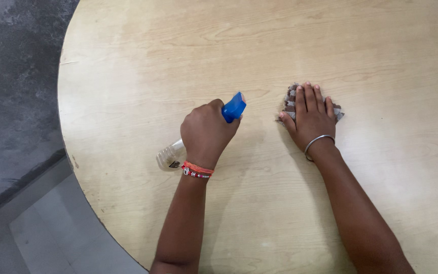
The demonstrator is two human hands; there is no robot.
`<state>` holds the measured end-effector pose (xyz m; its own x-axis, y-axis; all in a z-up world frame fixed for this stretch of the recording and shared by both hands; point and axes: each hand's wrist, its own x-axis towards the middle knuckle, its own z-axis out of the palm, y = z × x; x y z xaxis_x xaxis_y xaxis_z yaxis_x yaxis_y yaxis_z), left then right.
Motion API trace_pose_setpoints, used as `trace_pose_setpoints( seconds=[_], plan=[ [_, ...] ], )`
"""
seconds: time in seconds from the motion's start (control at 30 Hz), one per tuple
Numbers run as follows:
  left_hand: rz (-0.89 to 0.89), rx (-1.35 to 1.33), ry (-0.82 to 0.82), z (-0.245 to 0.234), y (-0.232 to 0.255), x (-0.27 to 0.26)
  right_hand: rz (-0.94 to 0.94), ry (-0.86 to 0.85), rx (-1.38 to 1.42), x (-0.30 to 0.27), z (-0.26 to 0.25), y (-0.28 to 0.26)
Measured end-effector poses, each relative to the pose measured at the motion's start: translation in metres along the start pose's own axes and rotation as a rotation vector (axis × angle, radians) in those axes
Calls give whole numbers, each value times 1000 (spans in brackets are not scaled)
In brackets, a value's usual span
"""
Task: The person sprays a cleaning solution onto a large round wooden table and wipes the surface with a cloth. They repeatedly spray and wipe different areas of the table in a systematic manner.
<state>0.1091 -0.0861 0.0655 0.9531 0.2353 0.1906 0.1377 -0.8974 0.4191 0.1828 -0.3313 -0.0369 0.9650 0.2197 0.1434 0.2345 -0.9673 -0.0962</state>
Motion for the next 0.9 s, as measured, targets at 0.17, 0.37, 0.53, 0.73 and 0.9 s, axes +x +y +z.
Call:
trace_pose_setpoints(
  seconds=[0.17, 0.37, 0.53, 0.73, 0.9],
  plan=[
    [138, -273, 241, -14, 5, -5, 1, 1, 14, -1, 0, 0],
    [47, -745, 180, -38, -13, -5, -77, -10, -25, -5, -4, -7],
    [-23, -1270, 158, -49, -52, 2, -358, -140, -132, -17, -3, -66],
    [-46, -1540, 164, -43, -87, 8, -502, -159, -76, 4, -5, -158],
    [-68, -1476, 148, -28, -83, 12, -435, -108, 28, 79, 3, -174]
  ],
)
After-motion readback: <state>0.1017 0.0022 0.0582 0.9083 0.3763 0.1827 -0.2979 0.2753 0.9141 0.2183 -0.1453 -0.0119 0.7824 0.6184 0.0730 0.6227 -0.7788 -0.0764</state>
